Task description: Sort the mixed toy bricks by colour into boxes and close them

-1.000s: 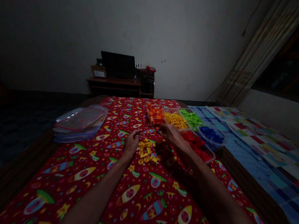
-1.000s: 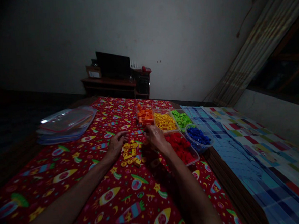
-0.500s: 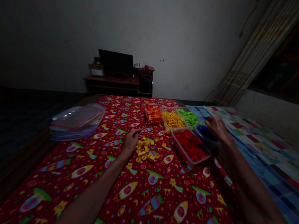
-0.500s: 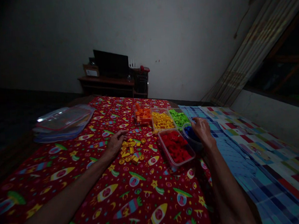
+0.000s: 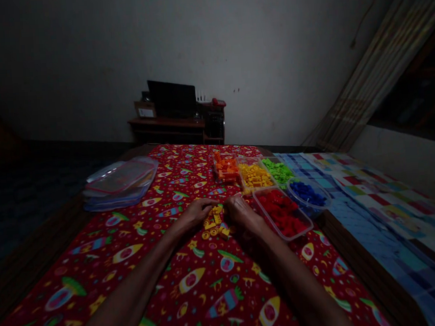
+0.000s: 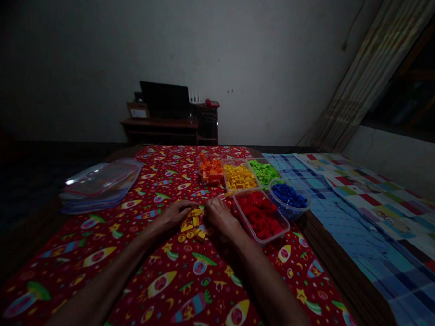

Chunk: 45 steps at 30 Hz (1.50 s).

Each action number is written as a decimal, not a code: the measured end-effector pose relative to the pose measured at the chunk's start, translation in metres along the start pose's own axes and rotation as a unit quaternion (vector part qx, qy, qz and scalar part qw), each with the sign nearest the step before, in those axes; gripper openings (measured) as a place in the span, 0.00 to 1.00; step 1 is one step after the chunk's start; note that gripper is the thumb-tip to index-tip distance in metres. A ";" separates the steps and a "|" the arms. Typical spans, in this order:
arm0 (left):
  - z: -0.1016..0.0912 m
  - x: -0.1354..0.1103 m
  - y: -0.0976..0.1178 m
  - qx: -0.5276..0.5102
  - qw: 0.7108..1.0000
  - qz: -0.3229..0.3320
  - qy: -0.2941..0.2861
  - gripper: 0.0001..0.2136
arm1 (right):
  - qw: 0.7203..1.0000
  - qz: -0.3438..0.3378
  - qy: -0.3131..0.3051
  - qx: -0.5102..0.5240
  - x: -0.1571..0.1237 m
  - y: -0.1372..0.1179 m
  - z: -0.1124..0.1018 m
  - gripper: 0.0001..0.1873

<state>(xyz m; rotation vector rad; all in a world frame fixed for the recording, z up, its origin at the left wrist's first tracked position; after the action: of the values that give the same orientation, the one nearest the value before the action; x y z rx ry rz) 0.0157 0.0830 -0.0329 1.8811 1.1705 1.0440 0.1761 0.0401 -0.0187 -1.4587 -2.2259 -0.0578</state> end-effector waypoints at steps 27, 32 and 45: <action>0.002 0.000 0.020 0.228 0.969 0.083 -0.052 0.11 | 0.995 0.029 0.008 0.094 -0.006 0.001 -0.018 0.05; -0.004 0.000 0.022 0.268 0.962 0.049 -0.011 0.13 | 0.995 -0.011 -0.020 0.094 -0.007 0.000 -0.002 0.06; -0.020 0.006 0.015 0.200 0.976 -0.022 0.079 0.19 | 0.984 -0.038 -0.035 0.171 0.008 -0.023 -0.001 0.08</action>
<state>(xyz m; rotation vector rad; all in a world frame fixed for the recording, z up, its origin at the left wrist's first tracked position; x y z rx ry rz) 0.0056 0.0851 -0.0096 2.0907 1.6053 1.0027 0.1538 0.0363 -0.0092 -1.2057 -2.2102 0.3399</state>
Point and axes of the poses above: each hand's wrist, its own x-axis towards the middle knuckle, its own z-axis out of the palm, y = z × x, the point moved 4 cm from there along x, towards the middle knuckle, and after that the axes turned 9 degrees about y, right-handed, at the moved point
